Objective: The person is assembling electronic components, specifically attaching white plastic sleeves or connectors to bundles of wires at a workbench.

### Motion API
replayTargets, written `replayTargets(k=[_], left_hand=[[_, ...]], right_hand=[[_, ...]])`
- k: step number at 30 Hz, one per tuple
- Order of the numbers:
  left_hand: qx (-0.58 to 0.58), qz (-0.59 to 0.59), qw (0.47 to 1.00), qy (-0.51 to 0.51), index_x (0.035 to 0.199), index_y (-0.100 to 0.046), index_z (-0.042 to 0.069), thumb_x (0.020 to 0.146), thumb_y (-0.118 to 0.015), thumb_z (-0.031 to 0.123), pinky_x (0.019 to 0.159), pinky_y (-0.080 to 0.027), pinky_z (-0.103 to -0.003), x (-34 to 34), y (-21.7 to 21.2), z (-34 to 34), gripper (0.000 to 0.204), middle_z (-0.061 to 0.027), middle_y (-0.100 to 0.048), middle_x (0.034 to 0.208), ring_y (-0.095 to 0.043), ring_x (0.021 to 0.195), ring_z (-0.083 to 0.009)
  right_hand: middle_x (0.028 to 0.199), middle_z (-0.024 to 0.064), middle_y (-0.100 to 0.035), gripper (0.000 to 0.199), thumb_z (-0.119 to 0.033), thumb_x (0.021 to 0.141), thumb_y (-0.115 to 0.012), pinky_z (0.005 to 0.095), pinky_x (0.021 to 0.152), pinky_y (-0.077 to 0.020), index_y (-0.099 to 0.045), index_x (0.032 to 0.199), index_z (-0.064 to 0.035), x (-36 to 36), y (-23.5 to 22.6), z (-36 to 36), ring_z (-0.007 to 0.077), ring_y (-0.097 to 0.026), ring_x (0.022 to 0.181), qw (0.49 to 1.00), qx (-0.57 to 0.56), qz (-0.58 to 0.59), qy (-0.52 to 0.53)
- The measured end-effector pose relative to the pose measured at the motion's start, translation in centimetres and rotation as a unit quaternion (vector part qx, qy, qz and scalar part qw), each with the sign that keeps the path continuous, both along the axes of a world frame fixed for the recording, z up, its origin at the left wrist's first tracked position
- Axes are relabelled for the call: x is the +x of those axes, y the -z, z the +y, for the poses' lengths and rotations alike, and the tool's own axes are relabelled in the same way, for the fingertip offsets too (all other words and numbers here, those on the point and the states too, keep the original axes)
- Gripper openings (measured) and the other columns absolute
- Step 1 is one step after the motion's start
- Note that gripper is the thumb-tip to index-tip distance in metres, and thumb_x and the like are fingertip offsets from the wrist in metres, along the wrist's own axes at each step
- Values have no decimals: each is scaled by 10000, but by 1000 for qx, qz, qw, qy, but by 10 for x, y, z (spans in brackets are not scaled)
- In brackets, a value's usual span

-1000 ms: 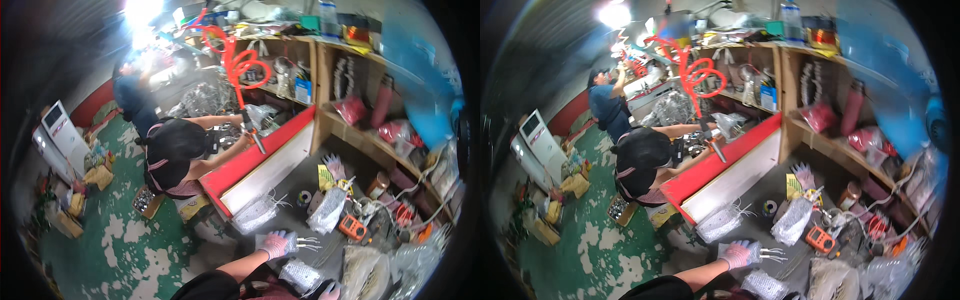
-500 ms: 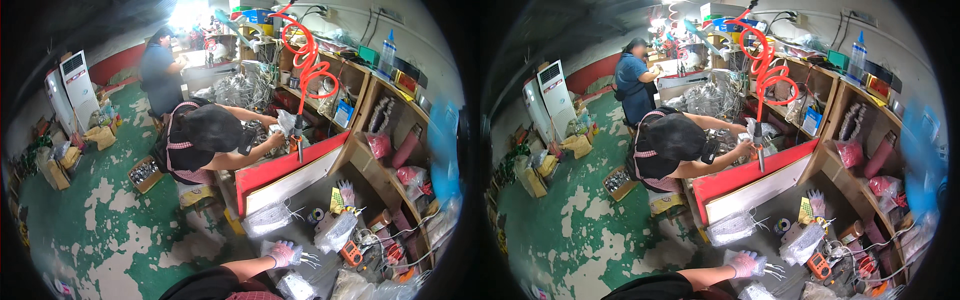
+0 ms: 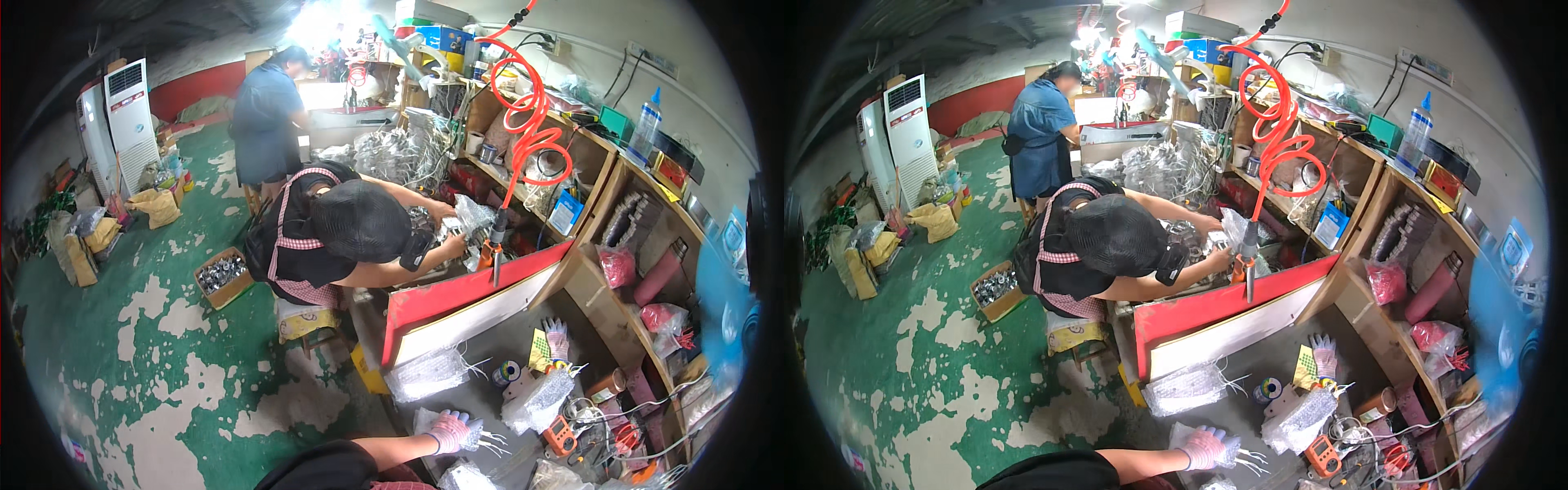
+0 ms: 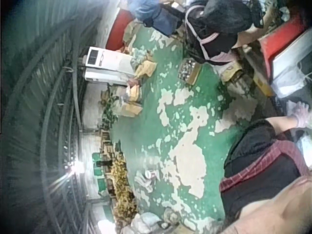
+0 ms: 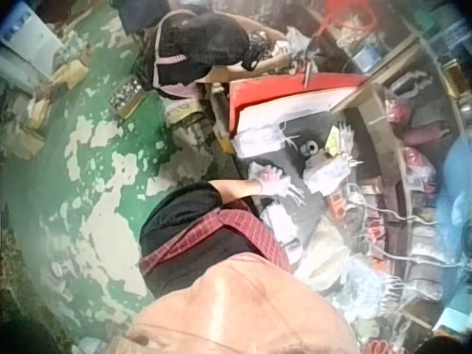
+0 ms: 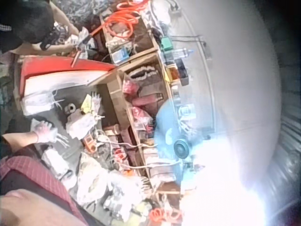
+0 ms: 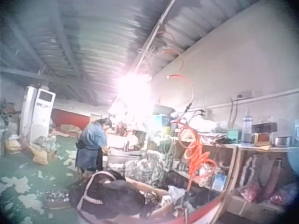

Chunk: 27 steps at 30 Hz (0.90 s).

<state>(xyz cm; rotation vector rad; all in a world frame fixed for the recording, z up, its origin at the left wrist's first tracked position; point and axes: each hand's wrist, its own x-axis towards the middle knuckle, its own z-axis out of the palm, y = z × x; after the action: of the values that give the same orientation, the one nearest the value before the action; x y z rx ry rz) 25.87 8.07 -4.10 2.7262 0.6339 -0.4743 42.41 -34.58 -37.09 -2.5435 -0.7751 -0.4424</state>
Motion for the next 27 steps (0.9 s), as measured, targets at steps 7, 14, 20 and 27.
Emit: replayTargets(k=[7,14,20,27], left_hand=[[6,-80,996,-36,1537,-364,173,830,-682,323,934,-440,-448,4,25,-2,790,-129,-588,1205,-568,1141,-299],[-9,-63,997,-38,1377,-571,118,856,-671,393,1006,-418,-456,2,18,0,598,-144,-598,1305,-577,1211,-289],[-23,-42,998,-29,1480,-447,173,887,-638,457,999,-415,-470,-5,-6,1,684,-146,-600,1290,-572,1210,-294],[-26,-44,999,-20,1506,-402,181,905,-591,486,989,-417,-478,-4,-1,3,700,-159,-601,1281,-576,1190,-317]], right_hand=[[998,221,-669,336,-303,966,-523,467,768,-525,-665,1075,-20,4,-16,-36,369,-638,885,1000,-9,3,-15],[949,224,-667,310,-274,960,-512,472,734,-519,-666,1036,-16,21,-34,-54,384,-633,841,999,-12,11,-49],[907,227,-665,291,-249,955,-504,477,705,-514,-667,1002,-13,13,-47,-44,398,-629,803,997,-4,28,-72],[858,230,-663,273,-220,949,-493,483,671,-508,-667,963,-10,13,-87,-5,413,-624,759,995,7,34,-92]])
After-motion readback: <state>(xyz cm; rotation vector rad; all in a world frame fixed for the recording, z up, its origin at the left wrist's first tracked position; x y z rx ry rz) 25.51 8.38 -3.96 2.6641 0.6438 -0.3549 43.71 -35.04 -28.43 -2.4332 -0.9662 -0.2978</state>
